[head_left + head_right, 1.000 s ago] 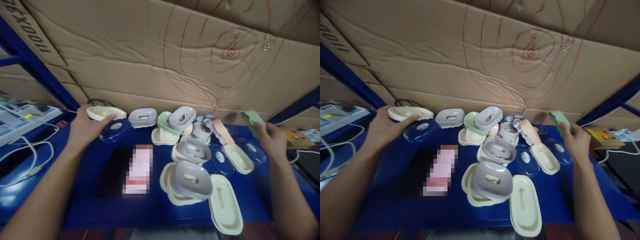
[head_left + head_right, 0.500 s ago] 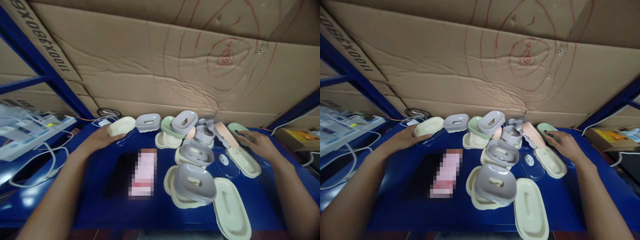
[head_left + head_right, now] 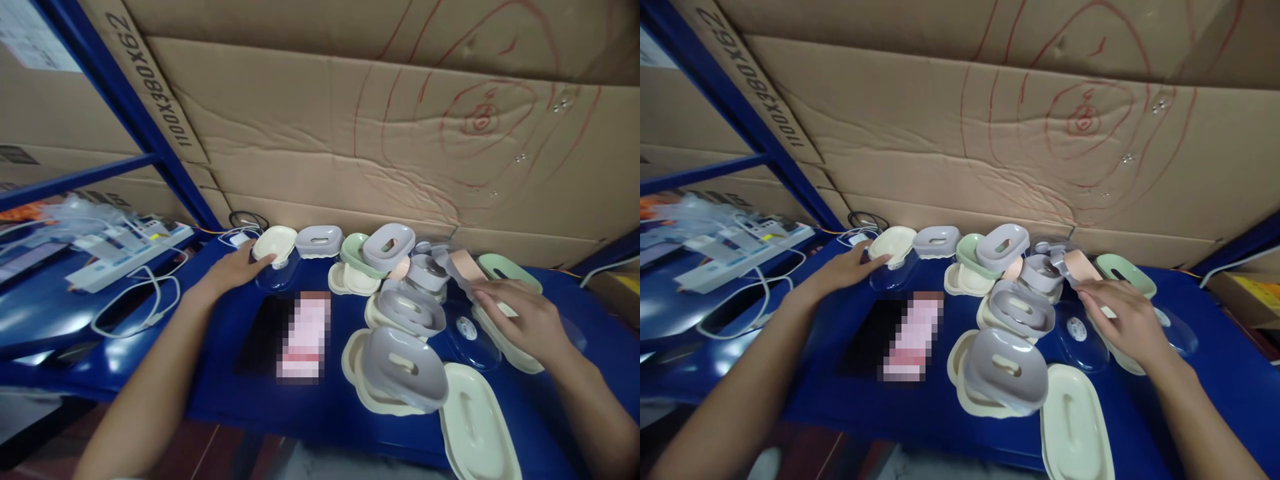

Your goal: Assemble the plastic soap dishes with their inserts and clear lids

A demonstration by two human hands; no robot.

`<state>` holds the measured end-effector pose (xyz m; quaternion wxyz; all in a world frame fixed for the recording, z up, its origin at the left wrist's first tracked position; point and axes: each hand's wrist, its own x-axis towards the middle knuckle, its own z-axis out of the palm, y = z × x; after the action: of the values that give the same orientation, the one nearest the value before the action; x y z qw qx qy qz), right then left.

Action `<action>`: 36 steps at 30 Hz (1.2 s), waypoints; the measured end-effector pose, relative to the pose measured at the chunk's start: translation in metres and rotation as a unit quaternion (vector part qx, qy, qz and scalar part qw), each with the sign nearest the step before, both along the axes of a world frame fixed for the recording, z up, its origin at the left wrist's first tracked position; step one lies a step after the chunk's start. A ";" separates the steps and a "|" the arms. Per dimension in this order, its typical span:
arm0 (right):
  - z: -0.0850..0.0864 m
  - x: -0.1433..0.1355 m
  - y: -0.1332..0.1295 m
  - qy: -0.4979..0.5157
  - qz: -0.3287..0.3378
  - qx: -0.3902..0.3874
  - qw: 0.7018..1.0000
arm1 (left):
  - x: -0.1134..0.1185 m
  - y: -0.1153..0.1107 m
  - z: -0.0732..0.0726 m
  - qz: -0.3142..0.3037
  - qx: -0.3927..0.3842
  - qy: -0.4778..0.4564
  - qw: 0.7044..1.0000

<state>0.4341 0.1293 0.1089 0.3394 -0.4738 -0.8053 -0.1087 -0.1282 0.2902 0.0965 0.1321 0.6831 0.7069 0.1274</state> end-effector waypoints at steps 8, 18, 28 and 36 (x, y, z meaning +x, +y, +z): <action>0.015 -0.047 -0.035 -0.025 0.116 -0.051 0.992 | 0.044 -0.029 0.005 -0.097 0.225 0.041 0.969; -0.014 -0.114 -0.063 -0.125 0.277 -0.151 0.941 | 0.124 -0.116 -0.003 -0.564 0.311 -0.005 0.765; 0.004 -0.099 -0.049 0.056 0.205 -0.248 0.945 | 0.148 -0.159 -0.011 -0.594 0.209 -0.061 0.774; 0.021 -0.059 -0.046 0.199 0.026 -0.005 0.980 | 0.165 -0.171 -0.008 -0.601 0.138 0.003 0.788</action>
<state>0.3750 0.0833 0.1299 0.4932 -0.4667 -0.7341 0.0003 0.0364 0.1191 0.0888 0.0841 0.9812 0.1294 0.1161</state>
